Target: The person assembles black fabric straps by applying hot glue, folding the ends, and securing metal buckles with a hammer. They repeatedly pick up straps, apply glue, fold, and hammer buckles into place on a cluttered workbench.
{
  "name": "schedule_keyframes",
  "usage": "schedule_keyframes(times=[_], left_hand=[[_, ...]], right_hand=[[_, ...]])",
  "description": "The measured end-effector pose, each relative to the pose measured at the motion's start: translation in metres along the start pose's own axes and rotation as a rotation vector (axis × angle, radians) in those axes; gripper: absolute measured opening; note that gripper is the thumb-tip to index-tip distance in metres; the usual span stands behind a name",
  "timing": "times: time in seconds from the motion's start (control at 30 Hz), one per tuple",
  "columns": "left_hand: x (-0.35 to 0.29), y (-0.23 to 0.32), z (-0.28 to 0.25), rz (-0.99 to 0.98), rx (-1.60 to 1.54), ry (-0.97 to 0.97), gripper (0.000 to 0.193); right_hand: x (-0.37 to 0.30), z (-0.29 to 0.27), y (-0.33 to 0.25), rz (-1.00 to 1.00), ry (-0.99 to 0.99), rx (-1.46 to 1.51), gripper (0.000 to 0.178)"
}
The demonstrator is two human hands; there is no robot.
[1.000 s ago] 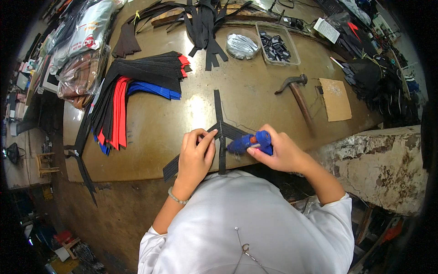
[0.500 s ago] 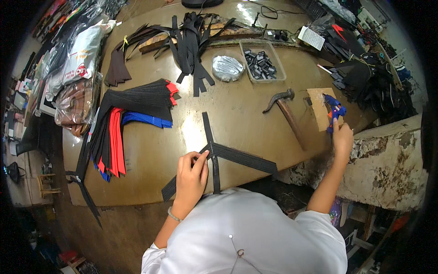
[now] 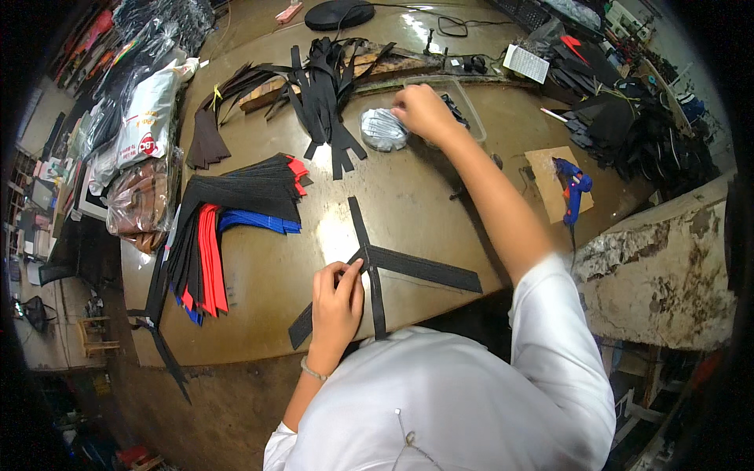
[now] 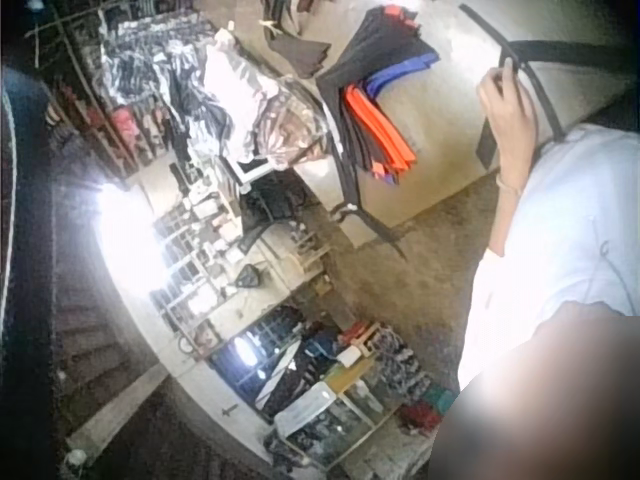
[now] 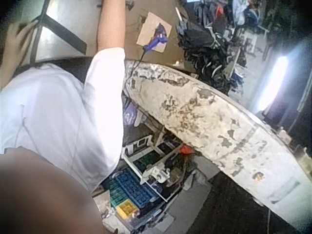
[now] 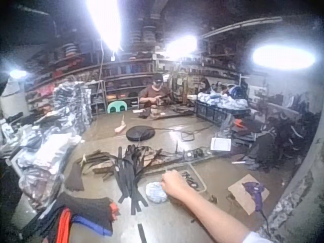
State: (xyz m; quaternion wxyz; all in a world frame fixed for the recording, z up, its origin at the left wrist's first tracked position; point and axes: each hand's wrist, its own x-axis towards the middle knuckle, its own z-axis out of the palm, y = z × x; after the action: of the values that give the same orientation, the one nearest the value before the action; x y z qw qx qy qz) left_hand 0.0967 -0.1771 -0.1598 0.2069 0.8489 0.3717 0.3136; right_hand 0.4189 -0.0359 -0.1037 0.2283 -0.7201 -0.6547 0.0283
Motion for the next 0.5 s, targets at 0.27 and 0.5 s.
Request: schedule_keyframes(times=[0.27,0.5], left_hand=[[0.0,0.0,-0.003,-0.012,-0.039,-0.009,0.031],[0.001,0.002,-0.004,-0.046,-0.082,-0.009,0.029]], right_hand=[[0.007,0.045,0.008,0.235,0.088,-0.127,0.019],[0.003,0.024,0.032,0.221,0.197,0.335,0.023]])
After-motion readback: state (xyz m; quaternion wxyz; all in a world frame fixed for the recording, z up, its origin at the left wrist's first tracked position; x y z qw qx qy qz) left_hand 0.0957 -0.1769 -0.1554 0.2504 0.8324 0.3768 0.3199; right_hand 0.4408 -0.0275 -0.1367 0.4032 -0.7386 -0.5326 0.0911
